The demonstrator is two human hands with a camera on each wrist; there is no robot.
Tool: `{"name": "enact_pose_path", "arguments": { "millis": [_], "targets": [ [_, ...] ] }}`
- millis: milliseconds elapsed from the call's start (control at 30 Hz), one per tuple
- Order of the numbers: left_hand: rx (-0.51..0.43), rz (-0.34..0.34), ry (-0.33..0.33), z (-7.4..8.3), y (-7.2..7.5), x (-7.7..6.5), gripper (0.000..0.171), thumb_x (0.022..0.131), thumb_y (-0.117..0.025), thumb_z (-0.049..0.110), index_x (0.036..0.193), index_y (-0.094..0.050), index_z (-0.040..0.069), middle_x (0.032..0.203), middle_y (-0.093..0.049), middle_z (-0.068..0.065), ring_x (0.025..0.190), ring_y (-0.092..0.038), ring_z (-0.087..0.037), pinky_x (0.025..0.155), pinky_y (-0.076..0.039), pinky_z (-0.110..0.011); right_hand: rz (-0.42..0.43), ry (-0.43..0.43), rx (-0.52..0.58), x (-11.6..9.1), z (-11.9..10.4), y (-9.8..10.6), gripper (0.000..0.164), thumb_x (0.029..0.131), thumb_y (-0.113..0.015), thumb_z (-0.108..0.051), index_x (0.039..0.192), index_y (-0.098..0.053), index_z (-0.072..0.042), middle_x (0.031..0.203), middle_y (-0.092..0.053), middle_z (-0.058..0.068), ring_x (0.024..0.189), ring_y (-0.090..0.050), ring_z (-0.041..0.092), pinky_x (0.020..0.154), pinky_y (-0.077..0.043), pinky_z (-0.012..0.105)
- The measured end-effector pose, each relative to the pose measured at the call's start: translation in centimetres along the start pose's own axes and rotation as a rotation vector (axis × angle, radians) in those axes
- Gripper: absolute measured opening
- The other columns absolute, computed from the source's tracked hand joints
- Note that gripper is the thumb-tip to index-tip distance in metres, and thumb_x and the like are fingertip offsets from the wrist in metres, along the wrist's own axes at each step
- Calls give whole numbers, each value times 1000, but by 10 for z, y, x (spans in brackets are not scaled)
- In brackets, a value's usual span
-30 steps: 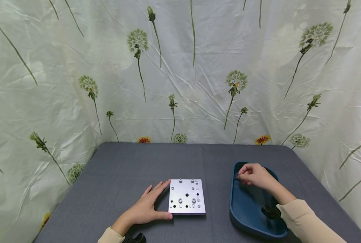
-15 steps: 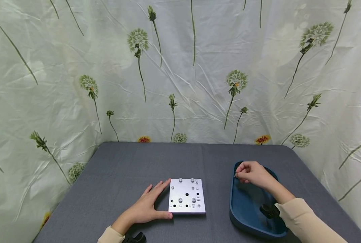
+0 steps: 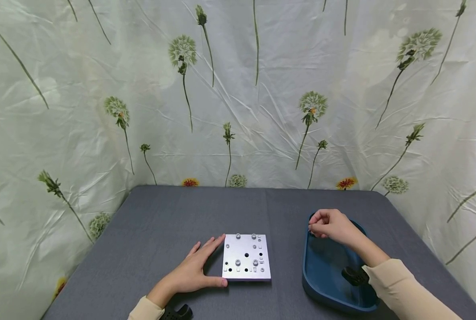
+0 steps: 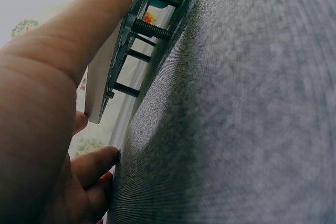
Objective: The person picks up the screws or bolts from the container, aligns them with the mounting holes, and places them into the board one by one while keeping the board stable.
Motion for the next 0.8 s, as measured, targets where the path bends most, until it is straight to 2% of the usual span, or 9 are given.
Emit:
{"name": "enact_pose_path", "arguments": {
  "millis": [333, 567, 800],
  "targets": [
    [6, 4, -15, 1, 1, -1, 115, 82, -91, 56, 172, -28, 25, 176, -36, -8, 163, -29, -45, 128, -8, -78, 12, 20, -40, -1, -11, 1, 15, 102, -72, -16, 104, -71, -1, 82, -75, 6, 74, -67, 19, 69, -59, 32],
    [1, 3, -13, 2, 1, -1, 115, 82, -91, 56, 172, -28, 22, 176, -36, -9, 164, -28, -45, 129, -7, -78, 3, 53, -16, 0, -22, -5, 14, 101, -73, -14, 103, -71, 0, 84, -76, 7, 75, -70, 23, 70, -62, 33],
    [3, 5, -7, 1, 1, 0, 115, 82, -90, 57, 172, -29, 22, 176, -36, -8, 164, -28, -45, 129, -7, -78, -11, 76, 3, 2, -32, -13, 14, 99, -75, -14, 102, -71, 0, 81, -74, 3, 72, -68, 18, 66, -60, 29]
  ]
}}
Point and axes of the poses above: each hand's wrist, its own x-axis towards the middle knuckle, its own y-axis out of the back of the hand, z = x × y, the point moved 5 cm from there along x, towards the middle knuckle
